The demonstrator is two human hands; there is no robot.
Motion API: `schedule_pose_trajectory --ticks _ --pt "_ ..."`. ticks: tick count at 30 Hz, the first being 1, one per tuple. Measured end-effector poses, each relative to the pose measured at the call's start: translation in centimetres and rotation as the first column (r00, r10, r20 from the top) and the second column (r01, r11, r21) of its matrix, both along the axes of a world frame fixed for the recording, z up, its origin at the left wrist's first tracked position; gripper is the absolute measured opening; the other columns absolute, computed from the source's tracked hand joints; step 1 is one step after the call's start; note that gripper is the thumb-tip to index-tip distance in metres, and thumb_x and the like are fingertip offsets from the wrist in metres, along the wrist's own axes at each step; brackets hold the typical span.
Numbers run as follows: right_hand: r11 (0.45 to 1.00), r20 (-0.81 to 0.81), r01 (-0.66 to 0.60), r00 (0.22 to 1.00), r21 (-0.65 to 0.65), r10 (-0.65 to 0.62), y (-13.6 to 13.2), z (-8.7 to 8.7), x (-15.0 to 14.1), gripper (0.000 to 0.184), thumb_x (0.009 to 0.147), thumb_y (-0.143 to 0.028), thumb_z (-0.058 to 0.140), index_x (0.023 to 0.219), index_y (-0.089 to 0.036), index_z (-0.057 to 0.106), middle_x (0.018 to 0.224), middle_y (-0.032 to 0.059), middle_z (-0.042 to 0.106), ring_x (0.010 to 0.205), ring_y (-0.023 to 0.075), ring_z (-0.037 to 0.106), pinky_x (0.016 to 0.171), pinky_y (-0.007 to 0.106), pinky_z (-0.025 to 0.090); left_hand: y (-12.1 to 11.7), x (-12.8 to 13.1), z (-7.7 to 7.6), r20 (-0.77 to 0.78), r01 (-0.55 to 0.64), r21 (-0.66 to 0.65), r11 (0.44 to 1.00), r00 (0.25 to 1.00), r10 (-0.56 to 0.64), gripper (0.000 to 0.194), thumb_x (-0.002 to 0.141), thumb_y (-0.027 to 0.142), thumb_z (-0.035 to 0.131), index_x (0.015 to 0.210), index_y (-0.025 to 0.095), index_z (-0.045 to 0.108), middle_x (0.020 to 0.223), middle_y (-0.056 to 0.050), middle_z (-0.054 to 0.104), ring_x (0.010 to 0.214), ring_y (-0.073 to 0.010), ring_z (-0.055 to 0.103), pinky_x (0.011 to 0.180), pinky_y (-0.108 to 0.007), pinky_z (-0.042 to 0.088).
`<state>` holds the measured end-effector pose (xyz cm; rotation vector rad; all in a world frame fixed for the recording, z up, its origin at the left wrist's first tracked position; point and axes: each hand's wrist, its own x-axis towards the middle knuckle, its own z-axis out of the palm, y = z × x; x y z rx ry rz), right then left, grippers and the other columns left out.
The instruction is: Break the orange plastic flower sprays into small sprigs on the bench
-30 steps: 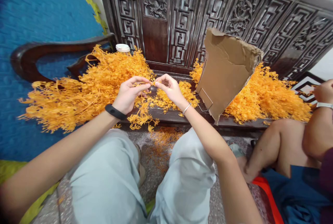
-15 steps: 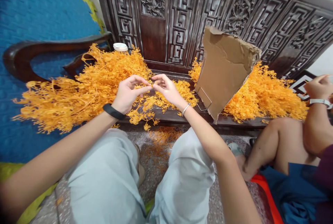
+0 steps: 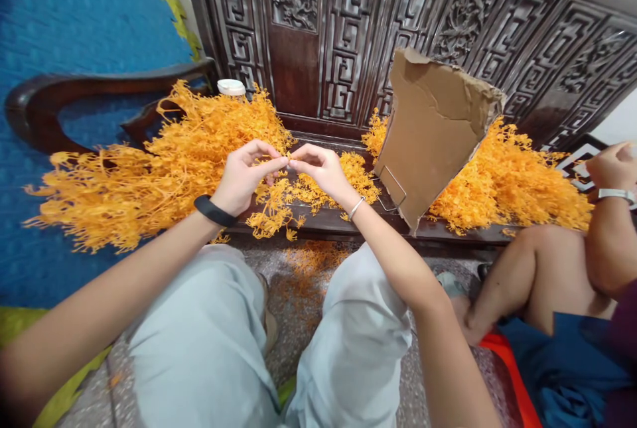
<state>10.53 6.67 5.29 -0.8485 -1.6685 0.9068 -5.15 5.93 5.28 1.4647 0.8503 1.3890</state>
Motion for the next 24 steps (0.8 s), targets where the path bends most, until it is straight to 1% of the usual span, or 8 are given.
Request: schedule_pose_trajectory --ticks 3,8,11,13,16,20,22,24 --pt "1.000 -0.032 -0.011 0.999 -0.013 0.011 -0.1 0.1 -0.1 0.019 0.068 -0.034 0.070 0.071 -0.018 0.060 0.070 -0.0020 0.059 0.065 0.0088 0.055 0.065 0.025 0.048 -0.2 0.1 0.3 0.050 0.050 -0.049 0.998 0.998 -0.048 0.017 0.066 0.026 0.069 0.066 0.018 0.054 0.062 0.003 0.052 0.051 -0.0077 0.046 0.043 -0.021 0.034" --pt "0.998 -0.047 -0.032 0.998 -0.052 0.029 -0.3 0.4 -0.2 0.017 0.071 -0.032 0.067 0.072 -0.018 0.057 0.070 -0.0021 0.059 0.067 0.0094 0.056 0.071 0.028 0.049 -0.5 0.1 0.8 0.113 0.097 -0.146 0.984 0.990 -0.081 0.012 0.069 0.026 0.065 0.066 0.018 0.056 0.067 0.001 0.055 0.050 -0.0080 0.047 0.041 -0.021 0.033" --pt "0.999 -0.033 -0.023 0.999 -0.031 0.022 -0.3 0.5 -0.1 0.013 0.073 -0.028 0.065 0.073 -0.018 0.057 0.071 -0.0018 0.058 0.068 0.0091 0.055 0.073 0.027 0.048 -0.5 -0.1 0.9 0.089 0.138 -0.173 0.975 0.988 -0.124 0.014 0.071 0.028 0.063 0.065 0.018 0.056 0.070 0.001 0.054 0.051 -0.0075 0.047 0.041 -0.021 0.033" --pt "1.000 -0.033 -0.015 0.999 -0.013 0.014 -0.3 0.5 -0.1 0.012 0.073 -0.026 0.065 0.073 -0.018 0.057 0.072 -0.0018 0.057 0.068 0.0084 0.054 0.072 0.026 0.047 -0.4 -0.3 0.9 0.055 0.197 -0.183 0.963 0.980 -0.190 0.020 0.075 0.033 0.059 0.064 0.017 0.055 0.070 0.000 0.053 0.051 -0.0078 0.048 0.042 -0.021 0.034" --pt "1.000 -0.024 -0.027 0.999 -0.006 0.027 -0.3 0.5 0.0 0.012 0.072 -0.025 0.065 0.072 -0.017 0.057 0.071 -0.0022 0.056 0.067 0.0076 0.053 0.071 0.025 0.046 -0.2 -0.6 0.7 0.016 0.271 -0.209 0.940 0.962 -0.274 0.025 0.078 0.038 0.055 0.065 0.016 0.055 0.065 0.000 0.052 0.050 -0.0082 0.049 0.043 -0.021 0.037" --pt "0.994 -0.041 -0.098 0.995 -0.046 0.096 -0.2 0.5 0.1 0.014 0.070 -0.026 0.067 0.072 -0.016 0.057 0.069 -0.0026 0.056 0.066 0.0075 0.052 0.070 0.025 0.046 0.2 -1.0 0.5 0.059 0.304 -0.241 0.922 0.953 -0.298 0.026 0.078 0.038 0.055 0.065 0.016 0.053 0.059 0.002 0.051 0.046 -0.0075 0.048 0.042 -0.020 0.036" --pt "0.983 -0.095 -0.161 0.984 -0.092 0.152 -0.1 0.4 0.1 0.015 0.069 -0.026 0.068 0.074 -0.016 0.057 0.070 -0.0026 0.057 0.066 0.0075 0.053 0.070 0.025 0.046 0.2 -1.0 0.7 0.114 0.310 -0.250 0.917 0.950 -0.290 0.026 0.078 0.036 0.054 0.061 0.016 0.051 0.055 0.002 0.049 0.044 -0.0073 0.047 0.041 -0.020 0.036" --pt "0.957 -0.178 -0.245 0.960 -0.153 0.217 -0.1 0.3 0.1 0.016 0.069 -0.026 0.068 0.076 -0.017 0.056 0.072 -0.0029 0.057 0.066 0.0075 0.055 0.070 0.025 0.047 0.1 -1.0 1.0 0.177 0.339 -0.271 0.901 0.938 -0.299 0.027 0.078 0.033 0.052 0.057 0.016 0.048 0.052 0.003 0.048 0.043 -0.0072 0.047 0.042 -0.020 0.037"
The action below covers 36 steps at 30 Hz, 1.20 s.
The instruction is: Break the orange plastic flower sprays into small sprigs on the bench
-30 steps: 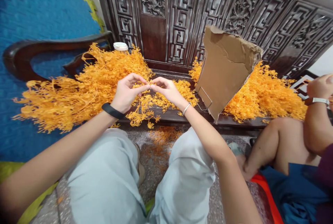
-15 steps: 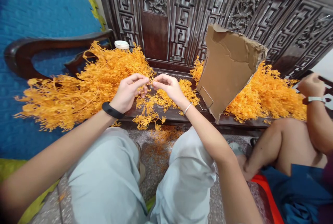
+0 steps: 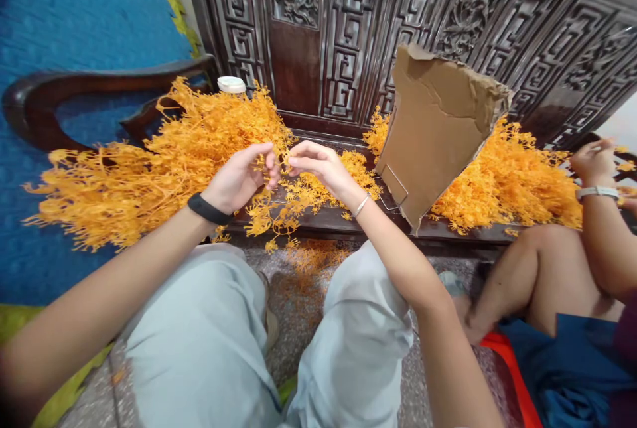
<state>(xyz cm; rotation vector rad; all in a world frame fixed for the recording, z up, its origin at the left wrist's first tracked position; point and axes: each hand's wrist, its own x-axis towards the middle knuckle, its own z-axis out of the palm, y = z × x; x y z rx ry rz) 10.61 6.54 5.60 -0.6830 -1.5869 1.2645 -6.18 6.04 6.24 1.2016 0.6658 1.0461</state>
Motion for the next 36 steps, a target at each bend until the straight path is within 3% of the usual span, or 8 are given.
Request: schedule_pose_trajectory --ticks 5,9,14,22,25,29,36 --pt "0.969 -0.093 -0.200 0.978 -0.144 0.188 -0.1 -0.1 -0.2 0.020 0.070 -0.027 0.069 0.077 -0.016 0.053 0.072 -0.0013 0.060 0.068 0.0092 0.058 0.071 0.026 0.047 -0.4 0.2 0.6 0.080 0.085 -0.108 0.991 0.994 -0.076 0.034 0.078 0.031 0.048 0.048 0.017 0.040 0.042 0.005 0.036 0.036 -0.0064 0.042 0.039 -0.020 0.034" --pt "0.954 -0.102 -0.259 0.964 -0.150 0.245 -0.3 0.2 -0.2 0.018 0.072 -0.025 0.066 0.076 -0.014 0.052 0.072 0.0007 0.063 0.067 0.0101 0.060 0.071 0.027 0.047 -0.3 0.1 0.4 0.032 0.072 -0.044 0.996 0.997 -0.071 0.030 0.077 0.032 0.051 0.052 0.017 0.047 0.043 0.005 0.037 0.035 -0.0066 0.041 0.036 -0.020 0.033" --pt "0.966 -0.066 -0.224 0.974 -0.126 0.217 -0.5 0.2 -0.2 0.021 0.071 -0.027 0.068 0.074 -0.014 0.052 0.072 -0.0008 0.061 0.068 0.0092 0.060 0.071 0.026 0.047 -0.5 0.2 0.0 -0.054 0.052 0.090 0.995 0.997 -0.048 0.025 0.075 0.033 0.057 0.057 0.016 0.053 0.047 0.004 0.044 0.038 -0.0067 0.044 0.037 -0.020 0.036" --pt "0.990 0.032 -0.130 0.991 -0.052 0.131 -0.5 0.0 -0.7 0.028 0.067 -0.034 0.072 0.074 -0.015 0.052 0.069 -0.0029 0.061 0.065 0.0070 0.058 0.068 0.024 0.047 -0.7 0.8 -0.3 -0.051 -0.179 0.275 0.945 0.978 0.200 0.029 0.076 0.027 0.053 0.051 0.017 0.047 0.046 0.004 0.047 0.041 -0.0085 0.050 0.038 -0.020 0.041" --pt "0.994 0.053 -0.096 0.994 -0.051 0.099 -0.4 -0.1 -0.7 0.029 0.067 -0.034 0.072 0.075 -0.015 0.053 0.070 -0.0025 0.062 0.065 0.0073 0.058 0.066 0.023 0.047 -0.3 0.9 -0.7 -0.098 -0.180 0.342 0.922 0.969 0.225 0.027 0.077 0.026 0.054 0.052 0.016 0.050 0.047 0.004 0.051 0.039 -0.0074 0.049 0.036 -0.018 0.039" --pt "0.999 0.034 -0.038 0.999 -0.027 0.039 -0.2 -0.2 -0.6 0.028 0.066 -0.034 0.073 0.072 -0.015 0.053 0.067 -0.0030 0.060 0.063 0.0068 0.057 0.065 0.023 0.047 -0.1 0.8 -0.8 -0.129 -0.173 0.381 0.908 0.963 0.237 0.026 0.078 0.025 0.054 0.053 0.016 0.054 0.050 0.003 0.054 0.039 -0.0065 0.050 0.036 -0.017 0.040" --pt "0.999 -0.022 0.024 0.999 -0.036 -0.025 -0.1 -0.2 -0.4 0.034 0.065 -0.037 0.074 0.066 -0.017 0.047 0.066 -0.0035 0.060 0.062 0.0076 0.057 0.067 0.025 0.048 -0.7 0.7 -0.2 -0.089 -0.337 0.422 0.842 0.909 0.408 0.023 0.078 0.029 0.056 0.059 0.015 0.060 0.058 0.000 0.060 0.040 -0.0071 0.052 0.036 -0.019 0.043"
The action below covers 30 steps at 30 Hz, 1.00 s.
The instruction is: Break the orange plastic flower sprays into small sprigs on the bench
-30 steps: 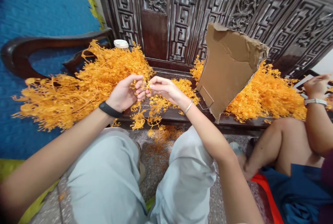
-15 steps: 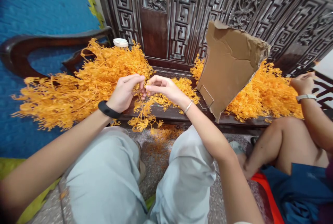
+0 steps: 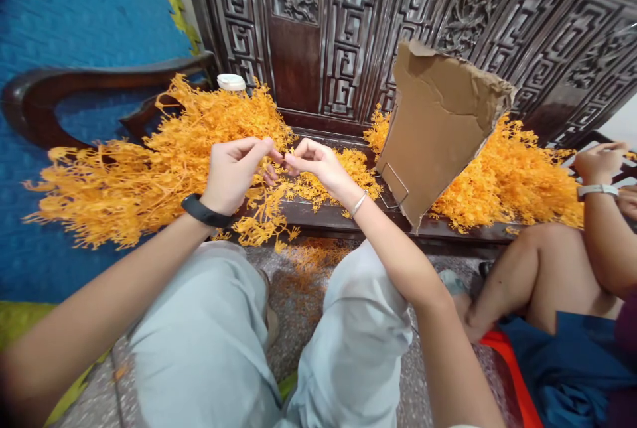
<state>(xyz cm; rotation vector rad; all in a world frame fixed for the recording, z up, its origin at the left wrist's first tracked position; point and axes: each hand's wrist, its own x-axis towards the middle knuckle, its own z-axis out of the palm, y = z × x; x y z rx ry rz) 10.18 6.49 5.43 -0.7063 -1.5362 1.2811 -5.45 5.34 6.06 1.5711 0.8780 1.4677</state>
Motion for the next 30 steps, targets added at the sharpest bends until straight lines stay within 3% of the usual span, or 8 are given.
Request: schedule_pose_trajectory --ticks 4,10,17,24,30 --pt "1.000 0.010 0.026 1.000 -0.009 -0.026 0.0 0.0 0.1 0.034 0.065 -0.037 0.074 0.065 -0.018 0.047 0.064 -0.0027 0.059 0.062 0.0080 0.057 0.067 0.025 0.047 0.1 0.0 0.1 0.038 -0.004 -0.049 0.999 0.999 0.006 0.023 0.077 0.031 0.057 0.062 0.015 0.061 0.067 -0.002 0.065 0.043 -0.0065 0.052 0.040 -0.019 0.044" --pt "0.999 0.008 0.027 1.000 -0.023 -0.027 0.0 -0.1 0.3 0.032 0.066 -0.035 0.074 0.066 -0.017 0.047 0.065 -0.0011 0.059 0.063 0.0086 0.056 0.067 0.026 0.046 0.4 -0.7 0.3 0.139 0.199 -0.243 0.950 0.976 -0.168 0.015 0.077 0.030 0.057 0.081 0.017 0.062 0.085 -0.003 0.066 0.048 -0.0059 0.054 0.038 -0.018 0.037" --pt "1.000 0.023 0.014 1.000 0.007 -0.014 0.1 -0.2 0.2 0.031 0.067 -0.035 0.073 0.067 -0.017 0.048 0.064 -0.0025 0.056 0.063 0.0080 0.055 0.066 0.025 0.045 0.0 -0.7 0.5 0.186 0.349 -0.376 0.858 0.936 -0.299 0.019 0.075 0.034 0.059 0.080 0.016 0.059 0.070 0.000 0.057 0.044 -0.0071 0.049 0.035 -0.021 0.033" --pt "1.000 0.039 0.006 0.999 -0.001 -0.006 0.0 -0.1 0.1 0.033 0.065 -0.036 0.074 0.066 -0.017 0.047 0.069 -0.0027 0.056 0.063 0.0071 0.054 0.066 0.024 0.045 0.2 -1.0 0.3 0.170 0.402 -0.378 0.834 0.916 -0.364 0.021 0.076 0.037 0.059 0.074 0.016 0.054 0.069 0.001 0.054 0.044 -0.0063 0.047 0.035 -0.019 0.033" --pt "0.999 0.034 0.011 0.999 0.031 -0.012 0.0 0.0 0.5 0.032 0.066 -0.038 0.073 0.066 -0.017 0.049 0.067 -0.0027 0.057 0.063 0.0078 0.054 0.067 0.025 0.046 0.2 -1.5 0.5 0.185 0.577 -0.342 0.742 0.815 -0.549 0.026 0.075 0.041 0.061 0.082 0.016 0.058 0.079 -0.001 0.057 0.052 -0.0064 0.050 0.040 -0.018 0.040"
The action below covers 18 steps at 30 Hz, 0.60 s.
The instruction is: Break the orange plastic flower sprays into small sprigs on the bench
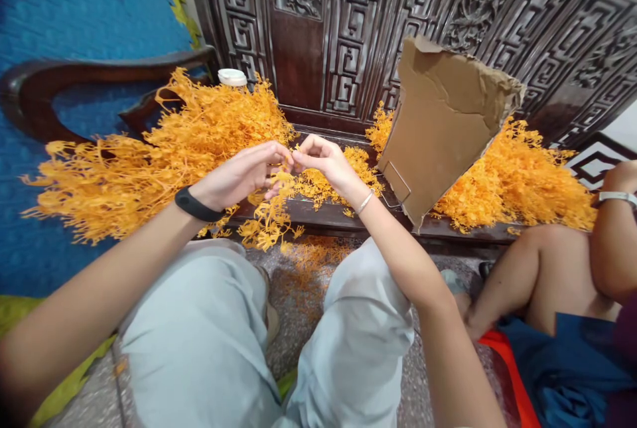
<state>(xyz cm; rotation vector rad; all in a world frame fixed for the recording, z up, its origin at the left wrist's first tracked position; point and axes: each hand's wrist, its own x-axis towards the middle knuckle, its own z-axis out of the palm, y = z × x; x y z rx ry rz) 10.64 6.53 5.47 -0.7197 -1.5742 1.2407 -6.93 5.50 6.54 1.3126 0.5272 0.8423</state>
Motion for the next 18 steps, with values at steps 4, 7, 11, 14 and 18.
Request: schedule_pose_trajectory --ticks 4,7,11,14,18 --pt "0.999 0.009 -0.026 1.000 0.020 0.026 0.0 0.0 0.0 0.029 0.068 -0.036 0.072 0.068 -0.016 0.051 0.065 -0.0026 0.057 0.063 0.0080 0.054 0.067 0.025 0.046 0.0 -0.1 -0.1 -0.012 -0.007 0.002 1.000 1.000 0.007 0.030 0.075 0.045 0.060 0.075 0.015 0.059 0.075 -0.002 0.058 0.053 -0.0074 0.051 0.039 -0.018 0.037" --pt "0.999 0.037 -0.048 0.998 0.014 0.047 -0.2 0.0 0.0 0.028 0.069 -0.036 0.072 0.070 -0.016 0.053 0.066 -0.0022 0.058 0.064 0.0080 0.055 0.066 0.024 0.047 0.0 -0.1 -0.1 -0.038 -0.016 0.001 1.000 0.999 0.016 0.033 0.076 0.048 0.058 0.069 0.015 0.059 0.066 -0.001 0.055 0.049 -0.0072 0.049 0.037 -0.018 0.036" --pt "0.986 0.061 -0.149 0.986 -0.078 0.154 -0.7 0.2 -0.1 0.031 0.069 -0.039 0.071 0.073 -0.016 0.051 0.066 -0.0016 0.060 0.057 0.0079 0.056 0.055 0.023 0.047 -0.1 -0.1 0.0 -0.044 -0.042 -0.005 0.999 0.998 0.042 0.038 0.076 0.051 0.056 0.061 0.016 0.054 0.052 0.002 0.048 0.040 -0.0070 0.045 0.033 -0.018 0.033" --pt "0.968 0.024 -0.218 0.975 -0.123 0.222 -1.3 0.6 -0.6 0.033 0.069 -0.041 0.070 0.073 -0.017 0.047 0.066 -0.0015 0.060 0.056 0.0083 0.057 0.053 0.023 0.046 -0.3 0.1 0.1 -0.007 -0.042 -0.032 0.999 0.999 0.041 0.041 0.077 0.051 0.054 0.055 0.017 0.049 0.044 0.003 0.043 0.036 -0.0068 0.042 0.033 -0.019 0.032" --pt "0.964 -0.033 -0.228 0.974 -0.138 0.225 -1.8 1.0 -1.0 0.036 0.070 -0.041 0.070 0.070 -0.018 0.042 0.066 -0.0025 0.058 0.059 0.0073 0.056 0.056 0.022 0.046 -0.6 0.5 0.5 0.036 -0.082 -0.063 0.995 0.996 0.085 0.046 0.080 0.051 0.048 0.049 0.018 0.043 0.041 0.002 0.040 0.036 -0.0068 0.042 0.033 -0.019 0.032"
